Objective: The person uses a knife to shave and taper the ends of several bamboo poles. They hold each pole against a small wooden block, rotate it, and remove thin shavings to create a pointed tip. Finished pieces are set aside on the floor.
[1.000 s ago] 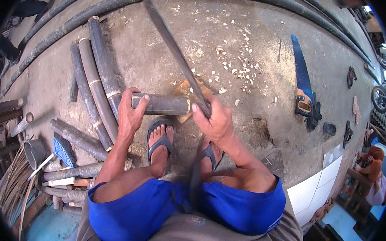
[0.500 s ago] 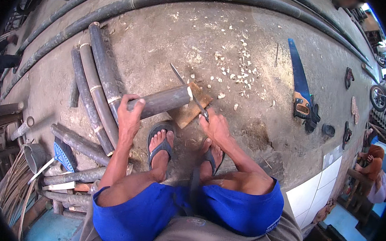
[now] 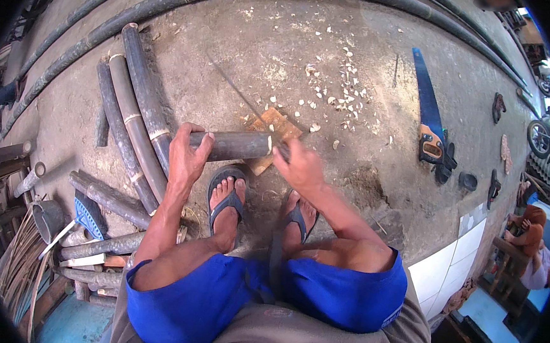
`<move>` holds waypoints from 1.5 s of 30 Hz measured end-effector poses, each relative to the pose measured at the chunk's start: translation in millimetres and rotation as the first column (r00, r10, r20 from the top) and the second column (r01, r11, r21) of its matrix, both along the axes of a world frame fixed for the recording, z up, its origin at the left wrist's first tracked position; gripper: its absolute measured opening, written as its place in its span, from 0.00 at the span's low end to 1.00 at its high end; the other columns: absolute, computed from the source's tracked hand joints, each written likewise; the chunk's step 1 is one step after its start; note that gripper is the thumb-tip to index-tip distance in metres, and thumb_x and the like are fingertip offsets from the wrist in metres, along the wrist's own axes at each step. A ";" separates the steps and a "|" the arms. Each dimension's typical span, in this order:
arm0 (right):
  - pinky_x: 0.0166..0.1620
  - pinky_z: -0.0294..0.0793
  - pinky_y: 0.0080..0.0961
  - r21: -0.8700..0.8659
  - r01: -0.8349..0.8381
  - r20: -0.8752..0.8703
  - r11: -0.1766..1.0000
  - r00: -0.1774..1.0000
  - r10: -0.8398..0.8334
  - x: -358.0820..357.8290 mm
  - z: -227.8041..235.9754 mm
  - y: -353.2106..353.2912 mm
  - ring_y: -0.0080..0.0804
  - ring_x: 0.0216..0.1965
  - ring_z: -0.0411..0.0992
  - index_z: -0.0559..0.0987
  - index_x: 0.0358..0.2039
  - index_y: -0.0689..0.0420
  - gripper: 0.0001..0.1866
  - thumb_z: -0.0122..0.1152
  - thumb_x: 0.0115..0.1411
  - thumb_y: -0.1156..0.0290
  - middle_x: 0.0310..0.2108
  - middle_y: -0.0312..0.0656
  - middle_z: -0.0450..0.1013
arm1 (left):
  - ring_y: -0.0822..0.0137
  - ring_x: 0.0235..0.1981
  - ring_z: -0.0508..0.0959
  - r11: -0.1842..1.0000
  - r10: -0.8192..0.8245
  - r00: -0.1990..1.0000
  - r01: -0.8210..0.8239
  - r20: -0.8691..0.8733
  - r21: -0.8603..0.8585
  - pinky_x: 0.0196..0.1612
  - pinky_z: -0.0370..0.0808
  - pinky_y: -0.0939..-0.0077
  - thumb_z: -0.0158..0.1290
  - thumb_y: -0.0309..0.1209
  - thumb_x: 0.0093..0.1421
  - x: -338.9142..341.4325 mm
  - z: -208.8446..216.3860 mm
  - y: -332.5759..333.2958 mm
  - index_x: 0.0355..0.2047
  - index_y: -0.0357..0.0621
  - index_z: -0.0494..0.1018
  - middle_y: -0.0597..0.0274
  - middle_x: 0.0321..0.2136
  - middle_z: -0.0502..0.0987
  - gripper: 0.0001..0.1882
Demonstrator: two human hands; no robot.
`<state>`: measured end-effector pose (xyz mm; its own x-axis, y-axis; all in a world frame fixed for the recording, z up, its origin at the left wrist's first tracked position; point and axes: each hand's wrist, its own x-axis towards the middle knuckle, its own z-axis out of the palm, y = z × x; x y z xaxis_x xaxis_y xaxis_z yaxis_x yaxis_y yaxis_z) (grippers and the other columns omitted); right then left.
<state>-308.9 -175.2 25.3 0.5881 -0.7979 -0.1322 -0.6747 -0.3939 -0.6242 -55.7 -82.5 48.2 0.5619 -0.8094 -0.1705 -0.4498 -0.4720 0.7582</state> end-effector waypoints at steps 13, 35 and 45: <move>0.33 0.78 0.52 0.051 0.050 -0.077 0.997 0.996 -0.046 -12.2 -27.4 1.6 0.61 0.30 0.79 0.76 0.38 0.63 0.17 0.62 0.64 0.58 0.26 0.57 0.78 | 0.47 0.44 0.78 0.948 -0.231 0.963 0.255 0.140 -0.190 0.50 0.74 0.59 0.62 0.30 0.56 -4.3 0.2 5.7 0.41 0.35 0.73 0.45 0.40 0.76 0.16; 0.40 0.78 0.58 0.229 0.067 -0.202 0.971 0.979 -0.020 -40.0 -67.9 14.4 0.67 0.34 0.79 0.76 0.37 0.65 0.20 0.61 0.63 0.56 0.29 0.64 0.79 | 0.54 0.49 0.76 0.997 -0.051 0.998 0.048 -0.044 -0.068 0.56 0.70 0.62 0.57 0.36 0.64 12.8 -12.0 33.4 0.52 0.37 0.73 0.47 0.45 0.76 0.20; 0.33 0.79 0.47 -0.004 0.041 0.248 0.999 0.968 -0.039 -2.3 8.3 12.5 0.59 0.29 0.80 0.77 0.37 0.63 0.18 0.63 0.64 0.58 0.25 0.59 0.77 | 0.55 0.41 0.78 0.997 0.023 0.996 -0.016 0.089 -0.078 0.49 0.73 0.62 0.61 0.38 0.63 -4.9 -7.3 21.8 0.46 0.36 0.72 0.47 0.37 0.78 0.19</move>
